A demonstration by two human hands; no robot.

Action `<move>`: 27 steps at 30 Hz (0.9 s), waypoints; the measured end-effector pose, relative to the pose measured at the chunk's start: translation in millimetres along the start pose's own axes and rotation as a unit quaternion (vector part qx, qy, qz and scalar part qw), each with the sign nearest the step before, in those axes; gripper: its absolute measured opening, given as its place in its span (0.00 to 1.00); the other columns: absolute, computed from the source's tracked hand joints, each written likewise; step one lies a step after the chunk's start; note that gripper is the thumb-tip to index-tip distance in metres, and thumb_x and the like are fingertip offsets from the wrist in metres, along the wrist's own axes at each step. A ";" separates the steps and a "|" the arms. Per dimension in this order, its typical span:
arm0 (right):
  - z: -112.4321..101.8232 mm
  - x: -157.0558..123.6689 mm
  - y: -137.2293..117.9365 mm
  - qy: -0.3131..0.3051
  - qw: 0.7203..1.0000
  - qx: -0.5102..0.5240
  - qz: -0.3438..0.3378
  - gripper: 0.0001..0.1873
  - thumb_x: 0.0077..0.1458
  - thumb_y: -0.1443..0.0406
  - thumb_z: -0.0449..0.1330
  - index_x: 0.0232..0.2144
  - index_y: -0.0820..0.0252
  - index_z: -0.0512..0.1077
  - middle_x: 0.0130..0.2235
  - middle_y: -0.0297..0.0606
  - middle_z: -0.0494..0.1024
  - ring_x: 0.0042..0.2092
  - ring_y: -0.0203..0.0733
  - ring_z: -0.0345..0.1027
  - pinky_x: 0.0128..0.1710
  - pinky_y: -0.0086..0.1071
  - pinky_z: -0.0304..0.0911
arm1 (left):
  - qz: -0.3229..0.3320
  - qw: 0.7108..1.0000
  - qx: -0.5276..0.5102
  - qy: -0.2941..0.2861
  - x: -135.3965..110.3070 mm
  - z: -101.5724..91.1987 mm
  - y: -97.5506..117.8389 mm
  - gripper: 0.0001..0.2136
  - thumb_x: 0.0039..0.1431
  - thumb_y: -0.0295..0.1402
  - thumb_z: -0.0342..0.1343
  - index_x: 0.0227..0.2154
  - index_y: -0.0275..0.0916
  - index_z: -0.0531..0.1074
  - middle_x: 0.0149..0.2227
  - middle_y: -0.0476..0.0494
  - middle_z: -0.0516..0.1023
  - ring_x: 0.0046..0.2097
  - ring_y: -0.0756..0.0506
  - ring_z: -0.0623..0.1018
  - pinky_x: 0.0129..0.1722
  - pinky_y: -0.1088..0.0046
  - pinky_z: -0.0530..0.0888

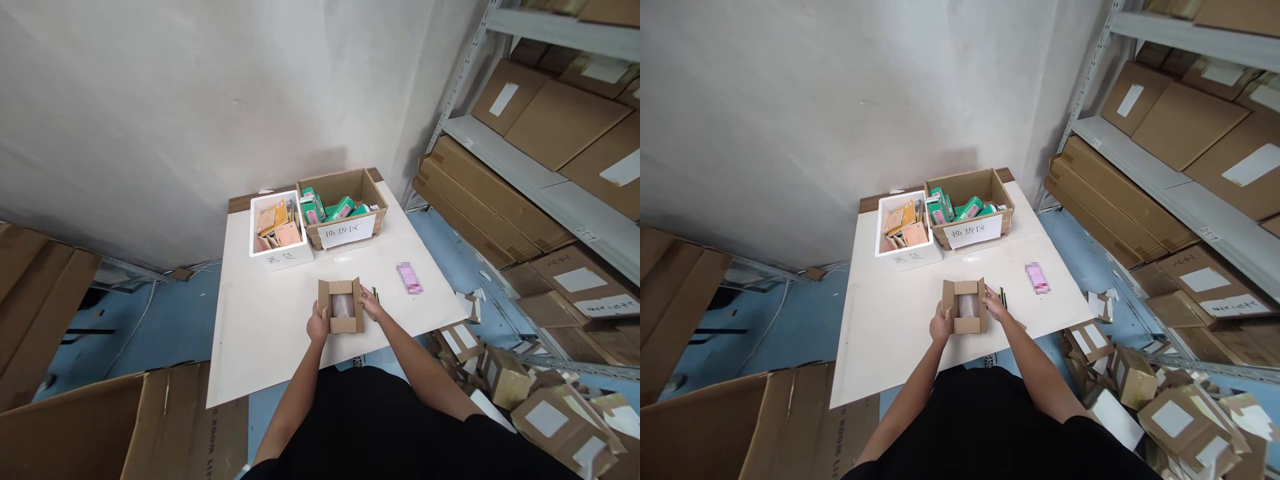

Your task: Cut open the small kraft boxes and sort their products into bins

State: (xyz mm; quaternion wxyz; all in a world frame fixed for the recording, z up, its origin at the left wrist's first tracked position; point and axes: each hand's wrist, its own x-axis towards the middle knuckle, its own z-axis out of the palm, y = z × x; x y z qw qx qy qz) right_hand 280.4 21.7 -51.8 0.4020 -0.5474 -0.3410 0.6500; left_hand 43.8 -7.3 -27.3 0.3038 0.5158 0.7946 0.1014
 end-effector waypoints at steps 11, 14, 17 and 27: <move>-1.2 -17.7 16.1 0.104 0.916 -0.363 -0.134 0.33 0.63 0.67 0.53 0.69 0.51 0.67 0.75 0.46 0.57 0.75 0.54 0.50 0.71 0.55 0.52 | 0.398 0.906 0.146 0.004 5.8 3.5 -3.9 0.16 0.68 0.24 0.48 0.41 0.43 0.82 0.66 0.39 0.74 0.76 0.36 0.57 0.73 0.44 0.57; 10.8 -22.6 6.8 0.023 0.805 -0.563 -0.184 0.28 0.64 0.69 0.54 0.64 0.50 0.74 0.78 0.38 0.46 0.79 0.56 0.29 0.74 0.60 0.35 | 0.405 0.903 0.140 -0.033 7.7 -4.1 -3.5 0.15 0.60 0.21 0.53 0.35 0.45 0.83 0.65 0.43 0.76 0.76 0.35 0.56 0.74 0.40 0.52; 19.4 -18.1 -9.2 -0.010 0.749 -0.643 -0.161 0.32 0.66 0.68 0.53 0.70 0.53 0.66 0.79 0.41 0.41 0.79 0.57 0.27 0.73 0.63 0.34 | 0.387 0.912 0.102 -0.093 4.5 -13.8 -2.0 0.14 0.56 0.23 0.55 0.33 0.44 0.84 0.69 0.45 0.71 0.78 0.32 0.49 0.74 0.36 0.49; 40.7 40.4 -33.9 0.037 0.756 -0.649 -0.079 0.53 0.55 0.72 0.63 0.77 0.46 0.48 0.79 0.46 0.40 0.78 0.64 0.26 0.71 0.68 0.30 | 0.396 0.901 0.133 -0.117 -27.8 -8.8 6.4 0.18 0.55 0.54 0.68 0.34 0.44 0.86 0.72 0.42 0.66 0.78 0.25 0.41 0.73 0.34 0.43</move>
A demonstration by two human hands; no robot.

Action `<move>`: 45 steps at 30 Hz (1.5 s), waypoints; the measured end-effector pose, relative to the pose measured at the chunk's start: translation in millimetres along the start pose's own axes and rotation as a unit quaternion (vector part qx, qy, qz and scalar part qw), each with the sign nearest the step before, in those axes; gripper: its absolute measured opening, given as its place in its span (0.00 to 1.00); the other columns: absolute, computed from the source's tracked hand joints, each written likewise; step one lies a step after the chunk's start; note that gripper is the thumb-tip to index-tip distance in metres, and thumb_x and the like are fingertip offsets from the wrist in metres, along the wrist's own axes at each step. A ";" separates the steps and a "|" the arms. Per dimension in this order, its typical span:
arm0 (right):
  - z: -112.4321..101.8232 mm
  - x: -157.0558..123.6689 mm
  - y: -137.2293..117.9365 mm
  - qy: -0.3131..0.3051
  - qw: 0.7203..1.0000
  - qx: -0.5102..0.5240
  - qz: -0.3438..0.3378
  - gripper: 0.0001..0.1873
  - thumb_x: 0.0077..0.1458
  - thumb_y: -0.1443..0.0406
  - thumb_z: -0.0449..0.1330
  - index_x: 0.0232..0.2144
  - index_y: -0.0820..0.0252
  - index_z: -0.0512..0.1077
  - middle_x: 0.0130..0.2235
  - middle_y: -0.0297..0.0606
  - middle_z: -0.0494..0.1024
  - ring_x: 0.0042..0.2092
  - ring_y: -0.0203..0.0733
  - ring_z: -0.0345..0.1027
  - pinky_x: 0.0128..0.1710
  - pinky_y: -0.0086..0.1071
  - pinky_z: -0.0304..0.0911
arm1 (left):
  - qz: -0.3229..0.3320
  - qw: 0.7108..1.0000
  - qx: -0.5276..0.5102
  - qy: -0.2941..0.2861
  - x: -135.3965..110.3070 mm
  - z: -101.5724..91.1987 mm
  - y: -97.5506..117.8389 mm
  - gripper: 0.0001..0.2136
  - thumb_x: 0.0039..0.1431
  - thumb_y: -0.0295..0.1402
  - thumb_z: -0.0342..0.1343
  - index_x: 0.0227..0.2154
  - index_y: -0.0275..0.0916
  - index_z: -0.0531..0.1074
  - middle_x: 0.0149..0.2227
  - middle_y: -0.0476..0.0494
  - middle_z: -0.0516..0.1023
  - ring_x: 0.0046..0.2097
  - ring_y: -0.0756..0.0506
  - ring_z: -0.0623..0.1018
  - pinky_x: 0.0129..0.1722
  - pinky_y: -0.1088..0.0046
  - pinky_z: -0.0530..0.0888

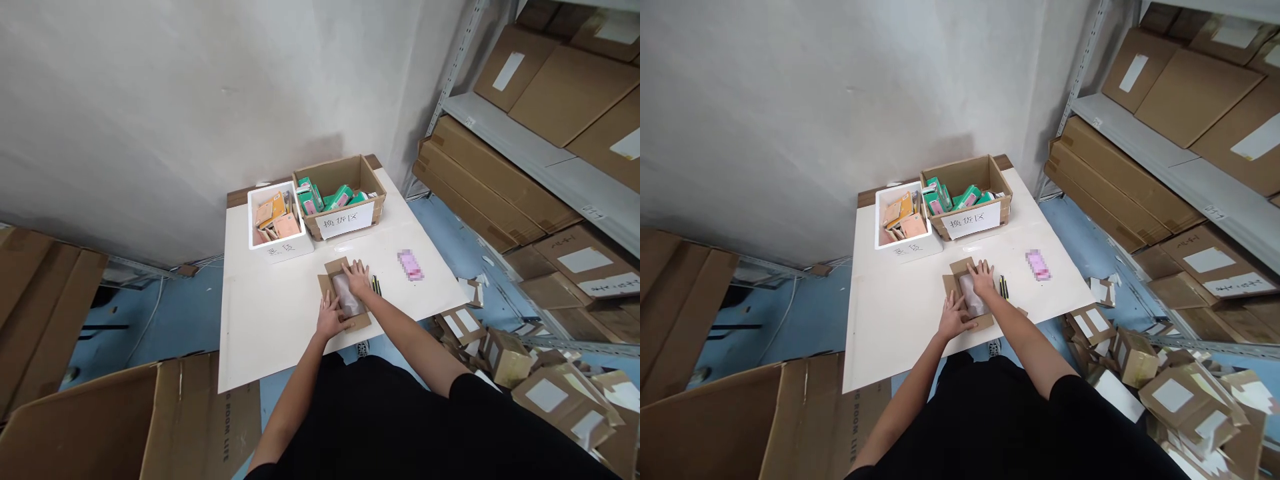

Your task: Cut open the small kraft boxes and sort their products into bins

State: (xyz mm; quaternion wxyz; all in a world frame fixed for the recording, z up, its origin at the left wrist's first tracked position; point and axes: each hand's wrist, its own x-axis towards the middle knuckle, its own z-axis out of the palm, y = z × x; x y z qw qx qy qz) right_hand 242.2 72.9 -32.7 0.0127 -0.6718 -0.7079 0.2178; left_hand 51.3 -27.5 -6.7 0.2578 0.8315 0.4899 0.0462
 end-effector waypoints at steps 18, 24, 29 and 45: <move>44.7 -12.6 -12.2 -0.072 0.982 0.166 -0.064 0.42 0.55 0.72 0.63 0.71 0.62 0.63 0.72 0.54 0.62 0.76 0.59 0.47 0.74 0.51 0.48 | 0.040 0.996 0.070 0.039 -13.7 31.6 6.7 0.08 0.63 0.40 0.64 0.37 0.45 0.86 0.50 0.36 0.82 0.67 0.32 0.68 0.74 0.40 0.48; 67.0 9.7 -15.3 -0.112 0.992 0.054 -0.023 0.64 0.36 0.79 0.73 0.75 0.62 0.55 0.77 0.60 0.45 0.78 0.68 0.30 0.74 0.58 0.40 | 0.027 0.998 0.026 0.054 -17.1 36.3 0.1 0.07 0.64 0.36 0.62 0.40 0.47 0.86 0.58 0.38 0.79 0.69 0.34 0.67 0.74 0.41 0.49; 88.4 27.1 -17.9 -0.119 0.992 0.047 0.008 0.63 0.30 0.76 0.76 0.71 0.63 0.62 0.76 0.61 0.48 0.77 0.70 0.34 0.74 0.57 0.33 | 0.011 0.998 -0.011 0.064 -18.5 44.7 -8.0 0.07 0.64 0.37 0.63 0.40 0.48 0.86 0.58 0.38 0.79 0.69 0.34 0.66 0.74 0.39 0.50; 16.6 32.4 -75.4 -0.068 0.987 0.144 -0.038 0.25 0.47 0.74 0.67 0.49 0.54 0.78 0.49 0.44 0.84 0.53 0.57 0.77 0.59 0.44 0.66 | -0.019 0.998 0.034 0.055 -16.2 7.9 -60.1 0.07 0.60 0.31 0.62 0.37 0.44 0.85 0.64 0.38 0.75 0.71 0.33 0.65 0.74 0.38 0.49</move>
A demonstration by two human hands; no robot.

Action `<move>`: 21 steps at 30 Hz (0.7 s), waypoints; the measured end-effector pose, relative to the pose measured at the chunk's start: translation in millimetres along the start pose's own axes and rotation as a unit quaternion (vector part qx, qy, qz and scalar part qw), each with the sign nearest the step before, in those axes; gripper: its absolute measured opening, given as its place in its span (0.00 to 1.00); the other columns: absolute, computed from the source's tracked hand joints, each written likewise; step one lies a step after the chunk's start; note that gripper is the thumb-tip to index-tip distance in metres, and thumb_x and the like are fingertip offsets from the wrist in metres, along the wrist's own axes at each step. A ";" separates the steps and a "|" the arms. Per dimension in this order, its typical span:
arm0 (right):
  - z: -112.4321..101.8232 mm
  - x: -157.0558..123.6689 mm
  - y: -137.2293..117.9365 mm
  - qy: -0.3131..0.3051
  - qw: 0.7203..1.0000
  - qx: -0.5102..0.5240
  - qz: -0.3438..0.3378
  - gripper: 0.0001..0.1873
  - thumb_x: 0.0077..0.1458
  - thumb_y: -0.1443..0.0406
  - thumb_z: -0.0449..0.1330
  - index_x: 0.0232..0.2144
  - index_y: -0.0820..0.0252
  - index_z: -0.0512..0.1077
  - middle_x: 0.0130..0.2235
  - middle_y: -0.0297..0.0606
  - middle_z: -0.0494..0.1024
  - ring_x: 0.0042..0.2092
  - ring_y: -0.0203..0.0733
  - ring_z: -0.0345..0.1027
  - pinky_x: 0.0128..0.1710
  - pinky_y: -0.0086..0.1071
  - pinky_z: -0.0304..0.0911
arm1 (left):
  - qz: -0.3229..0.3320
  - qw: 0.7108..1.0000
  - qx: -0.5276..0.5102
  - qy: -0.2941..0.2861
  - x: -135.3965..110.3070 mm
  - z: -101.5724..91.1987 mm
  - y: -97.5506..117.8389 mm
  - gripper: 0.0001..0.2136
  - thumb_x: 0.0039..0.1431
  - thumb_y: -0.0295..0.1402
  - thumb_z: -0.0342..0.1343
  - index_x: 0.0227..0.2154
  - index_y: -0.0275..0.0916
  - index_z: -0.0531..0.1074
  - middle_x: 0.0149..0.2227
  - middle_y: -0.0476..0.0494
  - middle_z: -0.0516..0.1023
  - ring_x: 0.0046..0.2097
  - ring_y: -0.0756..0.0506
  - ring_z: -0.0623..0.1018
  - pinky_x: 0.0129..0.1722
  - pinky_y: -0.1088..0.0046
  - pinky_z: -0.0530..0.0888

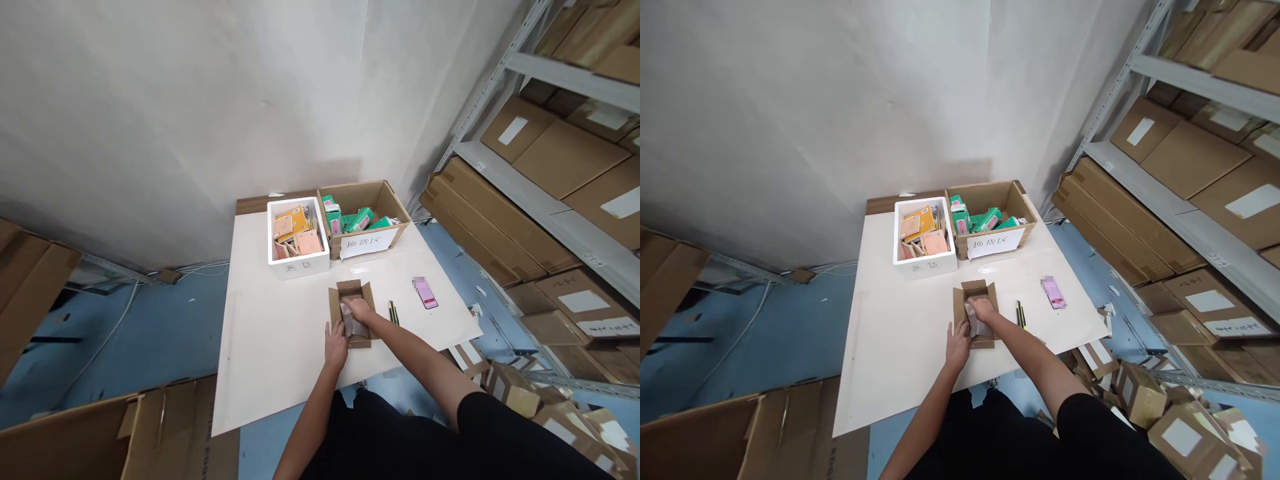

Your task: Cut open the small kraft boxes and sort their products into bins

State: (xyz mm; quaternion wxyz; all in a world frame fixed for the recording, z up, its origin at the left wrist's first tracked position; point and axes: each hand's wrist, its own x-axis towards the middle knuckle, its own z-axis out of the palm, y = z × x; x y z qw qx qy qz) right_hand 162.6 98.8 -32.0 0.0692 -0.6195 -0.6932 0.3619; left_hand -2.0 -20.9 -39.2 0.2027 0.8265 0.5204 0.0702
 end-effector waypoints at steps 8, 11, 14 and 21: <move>-60.6 12.3 -85.2 0.072 0.975 0.096 -0.185 0.21 0.54 0.70 0.63 0.50 0.52 0.77 0.50 0.39 0.82 0.52 0.54 0.75 0.55 0.40 0.67 | -0.030 0.998 0.044 0.039 -24.5 -68.3 -91.6 0.09 0.56 0.27 0.59 0.30 0.45 0.84 0.69 0.42 0.71 0.76 0.32 0.57 0.74 0.39 0.53; -65.5 11.4 -94.1 0.081 0.974 0.123 -0.171 0.16 0.54 0.66 0.64 0.46 0.53 0.76 0.44 0.38 0.82 0.46 0.52 0.75 0.48 0.39 0.68 | -0.053 0.996 0.063 0.039 -48.8 -95.0 -132.4 0.08 0.55 0.26 0.60 0.24 0.44 0.82 0.71 0.47 0.67 0.77 0.31 0.52 0.73 0.43 0.57; -59.2 13.6 -86.9 0.041 0.977 0.141 -0.152 0.16 0.51 0.64 0.66 0.44 0.53 0.76 0.41 0.36 0.81 0.41 0.51 0.74 0.44 0.38 0.68 | -0.074 0.993 0.080 0.036 -75.6 -117.7 -170.5 0.09 0.56 0.27 0.60 0.23 0.44 0.81 0.73 0.51 0.63 0.78 0.31 0.48 0.73 0.44 0.59; -16.3 27.8 -63.7 -0.030 0.999 -0.010 -0.027 0.50 0.43 0.71 0.73 0.68 0.46 0.66 0.68 0.45 0.68 0.67 0.60 0.61 0.65 0.47 0.56 | -0.126 0.985 0.117 0.026 -112.8 -138.3 -211.8 0.11 0.56 0.25 0.58 0.33 0.44 0.84 0.75 0.50 0.60 0.78 0.30 0.44 0.73 0.41 0.58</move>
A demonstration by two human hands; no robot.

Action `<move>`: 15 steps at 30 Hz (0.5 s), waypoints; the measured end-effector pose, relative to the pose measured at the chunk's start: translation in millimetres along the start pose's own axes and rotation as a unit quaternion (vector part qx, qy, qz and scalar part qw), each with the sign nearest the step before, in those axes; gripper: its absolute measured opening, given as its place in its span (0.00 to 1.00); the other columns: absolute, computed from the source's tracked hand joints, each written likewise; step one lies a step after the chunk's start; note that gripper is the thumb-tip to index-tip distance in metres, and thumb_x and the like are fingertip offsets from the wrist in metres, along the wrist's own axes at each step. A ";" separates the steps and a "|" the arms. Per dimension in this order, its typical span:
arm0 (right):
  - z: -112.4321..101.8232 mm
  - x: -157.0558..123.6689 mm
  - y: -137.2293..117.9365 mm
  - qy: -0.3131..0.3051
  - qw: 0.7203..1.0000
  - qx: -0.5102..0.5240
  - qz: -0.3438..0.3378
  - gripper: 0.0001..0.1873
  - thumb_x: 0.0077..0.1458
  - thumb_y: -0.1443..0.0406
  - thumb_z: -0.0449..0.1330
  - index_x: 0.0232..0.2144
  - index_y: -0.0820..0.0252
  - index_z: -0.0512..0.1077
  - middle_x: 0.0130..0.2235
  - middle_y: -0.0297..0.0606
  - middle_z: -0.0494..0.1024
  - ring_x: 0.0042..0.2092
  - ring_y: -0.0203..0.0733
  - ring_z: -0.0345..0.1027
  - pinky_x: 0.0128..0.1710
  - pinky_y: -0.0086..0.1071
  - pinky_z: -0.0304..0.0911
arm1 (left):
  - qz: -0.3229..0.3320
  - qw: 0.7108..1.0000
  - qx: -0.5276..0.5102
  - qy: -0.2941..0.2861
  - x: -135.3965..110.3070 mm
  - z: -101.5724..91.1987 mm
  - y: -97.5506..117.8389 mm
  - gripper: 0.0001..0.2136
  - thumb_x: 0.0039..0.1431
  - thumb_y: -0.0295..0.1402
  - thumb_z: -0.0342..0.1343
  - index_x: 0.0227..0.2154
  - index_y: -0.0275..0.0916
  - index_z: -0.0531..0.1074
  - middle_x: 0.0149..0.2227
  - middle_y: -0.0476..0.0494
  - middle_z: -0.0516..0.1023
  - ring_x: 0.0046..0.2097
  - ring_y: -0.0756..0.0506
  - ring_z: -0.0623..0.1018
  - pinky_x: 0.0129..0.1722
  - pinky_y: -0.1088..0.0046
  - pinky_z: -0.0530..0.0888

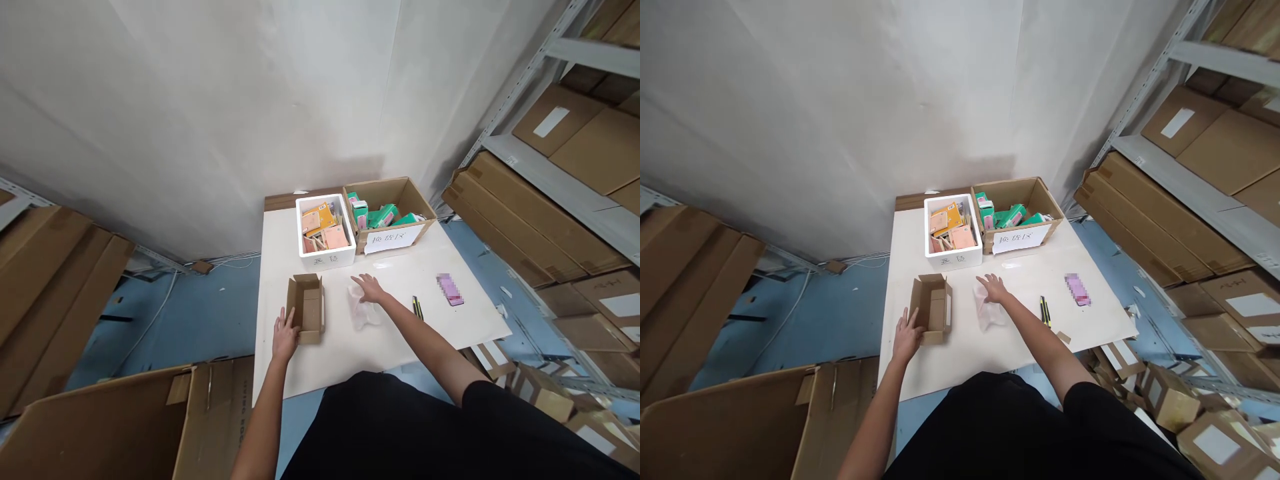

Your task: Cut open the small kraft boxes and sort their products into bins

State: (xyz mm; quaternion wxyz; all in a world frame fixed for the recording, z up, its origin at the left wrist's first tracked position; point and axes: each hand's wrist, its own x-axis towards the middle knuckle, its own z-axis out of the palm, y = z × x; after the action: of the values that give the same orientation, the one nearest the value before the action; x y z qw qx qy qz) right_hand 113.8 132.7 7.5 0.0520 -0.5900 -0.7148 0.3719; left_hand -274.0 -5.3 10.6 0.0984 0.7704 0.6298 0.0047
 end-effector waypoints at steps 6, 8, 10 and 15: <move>62.6 -22.5 28.3 -0.013 0.984 -0.126 0.124 0.42 0.58 0.72 0.61 0.73 0.51 0.61 0.77 0.48 0.49 0.76 0.59 0.42 0.69 0.48 0.54 | -0.065 0.995 -0.021 0.076 -18.9 -0.3 23.9 0.31 0.53 0.20 0.57 0.62 0.36 0.74 0.75 0.33 0.59 0.78 0.26 0.43 0.71 0.38 0.60; 87.4 -32.7 34.9 -0.056 0.980 -0.143 0.124 0.39 0.59 0.72 0.60 0.72 0.51 0.63 0.78 0.47 0.46 0.77 0.61 0.39 0.69 0.49 0.55 | -0.079 0.988 -0.050 0.126 -22.8 0.4 42.0 0.33 0.55 0.22 0.56 0.67 0.35 0.69 0.74 0.30 0.60 0.77 0.25 0.46 0.69 0.38 0.63; 110.6 -39.8 37.9 -0.107 0.974 -0.155 0.125 0.40 0.59 0.73 0.60 0.72 0.50 0.62 0.78 0.46 0.43 0.77 0.63 0.37 0.69 0.52 0.55 | -0.055 0.981 -0.090 0.161 -22.9 2.9 63.8 0.31 0.58 0.23 0.55 0.66 0.38 0.69 0.71 0.31 0.66 0.76 0.27 0.53 0.68 0.41 0.65; 138.5 -39.7 36.8 -0.089 0.974 -0.151 0.140 0.41 0.57 0.77 0.56 0.73 0.61 0.60 0.77 0.52 0.50 0.77 0.58 0.38 0.70 0.50 0.54 | 0.079 0.966 -0.204 0.136 -7.2 21.6 126.9 0.25 0.61 0.20 0.51 0.58 0.44 0.76 0.60 0.36 0.77 0.65 0.36 0.72 0.65 0.53 0.71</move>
State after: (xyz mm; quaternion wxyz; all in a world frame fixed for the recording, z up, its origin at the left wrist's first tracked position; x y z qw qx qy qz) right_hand 84.2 33.6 -99.4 -0.1546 -0.6498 -0.6747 0.3140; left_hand -149.7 -39.2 10.3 0.1660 0.7737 0.5598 0.2460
